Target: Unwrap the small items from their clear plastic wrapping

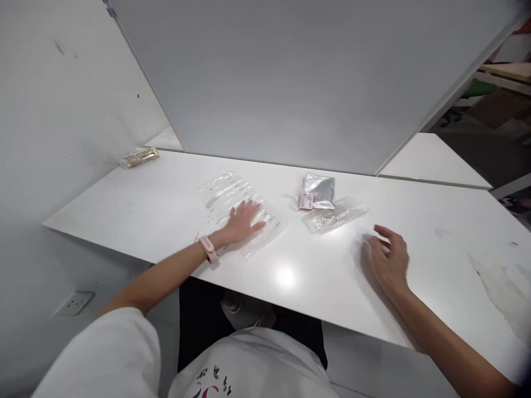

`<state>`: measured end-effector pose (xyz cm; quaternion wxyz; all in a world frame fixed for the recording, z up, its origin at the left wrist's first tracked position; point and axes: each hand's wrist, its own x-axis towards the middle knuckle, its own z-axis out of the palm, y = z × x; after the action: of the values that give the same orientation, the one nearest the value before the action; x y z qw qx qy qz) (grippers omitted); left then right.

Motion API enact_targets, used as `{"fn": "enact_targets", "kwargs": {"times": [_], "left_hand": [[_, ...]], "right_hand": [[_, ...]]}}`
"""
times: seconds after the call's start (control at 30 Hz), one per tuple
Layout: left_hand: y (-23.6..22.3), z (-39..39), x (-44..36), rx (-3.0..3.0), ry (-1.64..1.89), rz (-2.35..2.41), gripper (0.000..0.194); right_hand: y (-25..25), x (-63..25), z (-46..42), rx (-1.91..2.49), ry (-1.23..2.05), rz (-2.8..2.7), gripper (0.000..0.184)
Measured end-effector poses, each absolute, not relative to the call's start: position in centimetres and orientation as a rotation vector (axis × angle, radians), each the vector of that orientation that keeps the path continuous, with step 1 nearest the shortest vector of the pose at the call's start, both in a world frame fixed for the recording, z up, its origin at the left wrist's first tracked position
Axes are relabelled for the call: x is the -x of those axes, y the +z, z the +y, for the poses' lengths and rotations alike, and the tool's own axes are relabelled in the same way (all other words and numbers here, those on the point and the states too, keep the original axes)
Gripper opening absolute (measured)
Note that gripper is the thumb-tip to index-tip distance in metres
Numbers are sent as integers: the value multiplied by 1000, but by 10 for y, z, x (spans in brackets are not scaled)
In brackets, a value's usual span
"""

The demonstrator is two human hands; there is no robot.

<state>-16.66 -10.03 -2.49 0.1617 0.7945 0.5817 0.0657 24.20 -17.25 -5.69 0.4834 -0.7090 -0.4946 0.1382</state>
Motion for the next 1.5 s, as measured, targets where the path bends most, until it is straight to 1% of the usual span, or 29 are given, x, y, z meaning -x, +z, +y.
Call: {"fn": "enact_targets", "kwargs": {"times": [0.1,0.2,0.3,0.4,0.47,0.53,0.6,0.63,0.67,0.73,0.77,0.83,0.93,1.03,1.1,1.2,1.27,1.37,1.5], "left_hand": [[-31,-128,160,-2470,190,1291,68],[-15,-127,199,-2523,115,1091,59],[10,-112,256,-2443,41,1166,54],[33,-103,287,-2266,54,1468,39],[42,-100,279,-2181,142,1675,33],[45,-98,249,-2179,272,1736,36],[39,-95,205,-2151,443,1630,41],[33,-93,181,-2006,645,1490,41],[27,-90,157,-1831,761,1343,42],[10,-84,119,-1460,878,1176,45],[3,-81,106,-1304,906,1109,46],[-11,-76,91,-1059,950,1007,46],[-20,-74,94,-882,972,911,50],[-19,-78,101,-860,944,906,58],[-15,-83,101,-877,921,936,65],[-10,-90,92,-928,914,1027,75],[-8,-94,87,-974,911,1100,79],[-10,-97,83,-1010,877,1109,89],[-15,-98,84,-948,862,992,106]], "right_hand": [[-50,-197,-155,1518,128,-1665,41],[-50,-163,-132,1491,6,-1954,38],[-55,-147,-122,1563,18,-2069,35],[-56,-143,-124,1587,46,-2035,35],[-54,-141,-123,1617,10,-1958,38],[-50,-138,-117,1654,-59,-1870,39],[-46,-130,-105,1669,-128,-1823,37],[-44,-126,-98,1670,-147,-1820,38],[-43,-120,-90,1673,-149,-1829,43],[-43,-109,-76,1683,-90,-1877,52],[-44,-105,-71,1688,-41,-1907,53],[-48,-100,-68,1659,65,-1984,47],[-55,-102,-80,1484,222,-2083,43],[-57,-108,-103,1314,442,-2023,42],[-55,-108,-117,1285,618,-1843,39],[-48,-104,-129,1325,880,-1375,33],[-42,-101,-131,1334,1003,-1079,32],[-33,-102,-127,1256,1091,-841,36],[-23,-117,-119,1114,1210,-658,37]]}}
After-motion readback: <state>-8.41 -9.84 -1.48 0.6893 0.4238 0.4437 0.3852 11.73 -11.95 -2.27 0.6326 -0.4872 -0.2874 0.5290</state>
